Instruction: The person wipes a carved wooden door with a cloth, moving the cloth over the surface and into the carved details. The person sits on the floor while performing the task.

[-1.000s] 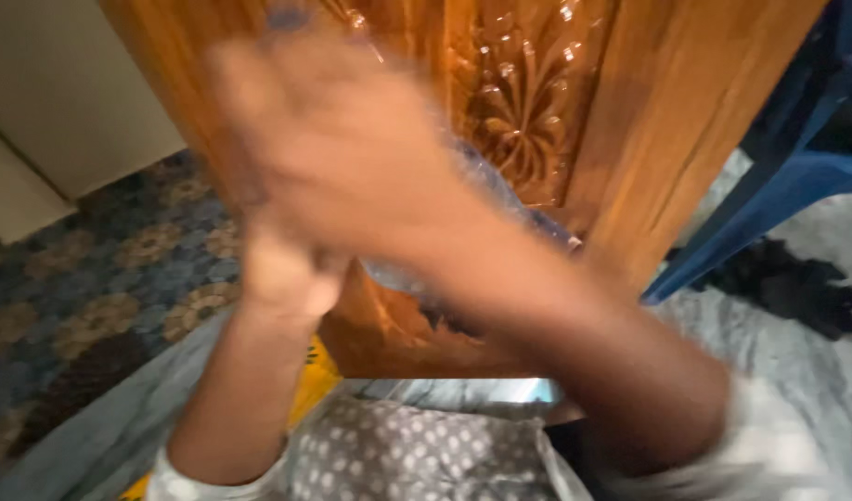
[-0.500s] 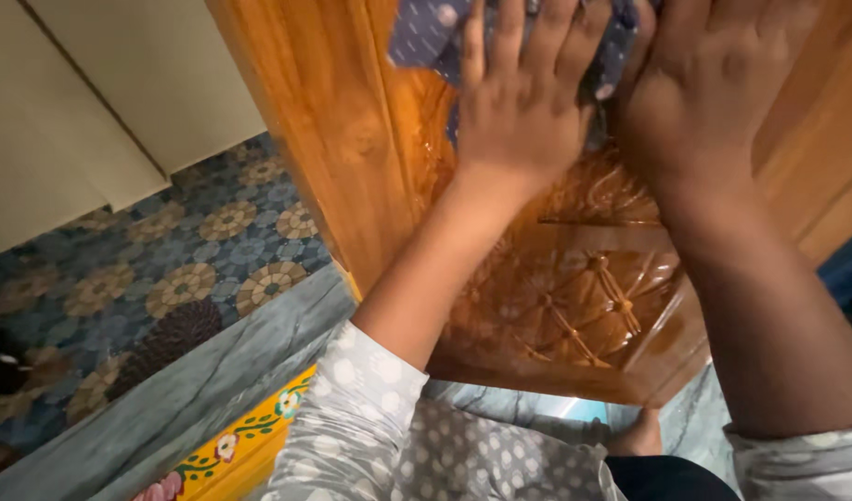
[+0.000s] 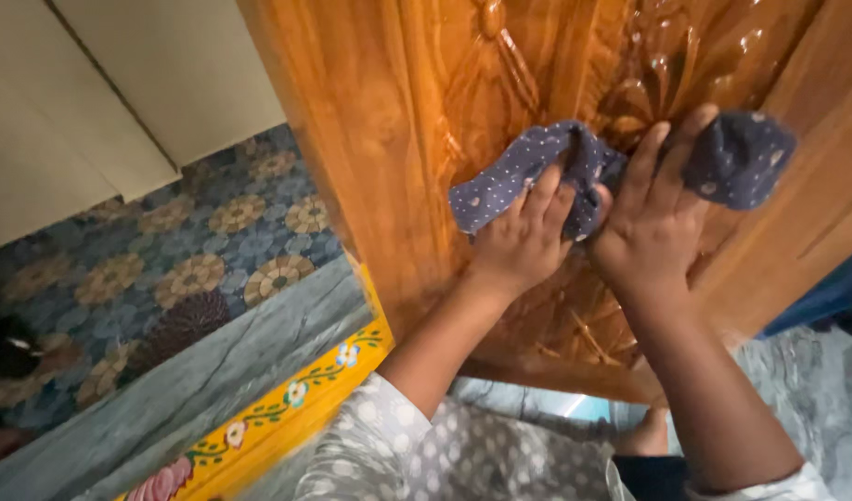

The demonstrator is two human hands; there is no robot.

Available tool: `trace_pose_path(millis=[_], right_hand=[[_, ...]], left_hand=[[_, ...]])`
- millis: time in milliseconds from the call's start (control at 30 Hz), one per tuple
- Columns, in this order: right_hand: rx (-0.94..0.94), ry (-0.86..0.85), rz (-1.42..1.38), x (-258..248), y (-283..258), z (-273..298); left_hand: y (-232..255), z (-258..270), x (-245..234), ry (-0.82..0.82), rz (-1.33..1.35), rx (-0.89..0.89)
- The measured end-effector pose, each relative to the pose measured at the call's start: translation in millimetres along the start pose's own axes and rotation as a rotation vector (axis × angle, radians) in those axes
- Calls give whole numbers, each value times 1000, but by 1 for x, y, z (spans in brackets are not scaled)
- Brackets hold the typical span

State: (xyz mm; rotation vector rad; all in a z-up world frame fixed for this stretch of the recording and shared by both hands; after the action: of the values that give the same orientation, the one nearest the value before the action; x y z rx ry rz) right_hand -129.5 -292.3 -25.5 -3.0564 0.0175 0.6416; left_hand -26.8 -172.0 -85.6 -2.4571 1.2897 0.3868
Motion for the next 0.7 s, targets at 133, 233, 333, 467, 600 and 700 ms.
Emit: trace_pose_path(millis=[133, 233, 333, 467, 600, 700], right_hand=[[-5, -35, 141, 8, -5, 38], [-62, -85, 244, 8, -8, 69], [-144, -134, 146, 4, -13, 99], [-253, -262, 127, -15, -6, 123], [-42, -201, -144, -34, 10, 107], [123, 49, -415, -47, 25, 64]], left_hand=[[4, 40, 15, -92, 11, 25], [13, 71, 5, -56, 21, 71], [19, 98, -4, -589, 131, 12], [29, 96, -50, -308, -2, 200], [24, 53, -70, -289, 539, -62], [21, -4, -75, 10, 990, -290]])
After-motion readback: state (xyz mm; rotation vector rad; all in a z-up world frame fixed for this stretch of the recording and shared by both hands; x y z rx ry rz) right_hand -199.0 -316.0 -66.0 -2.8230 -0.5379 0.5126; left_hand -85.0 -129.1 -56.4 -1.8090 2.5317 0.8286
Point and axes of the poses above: each hand's wrist, its own z-axis away from the middle knuckle, its own x-axis out of the palm, y = z × x, the point moved 3 cm from there along -z, towards the middle knuckle, and after that the axes turned 1 degree about -y, right-handed, at the moved point
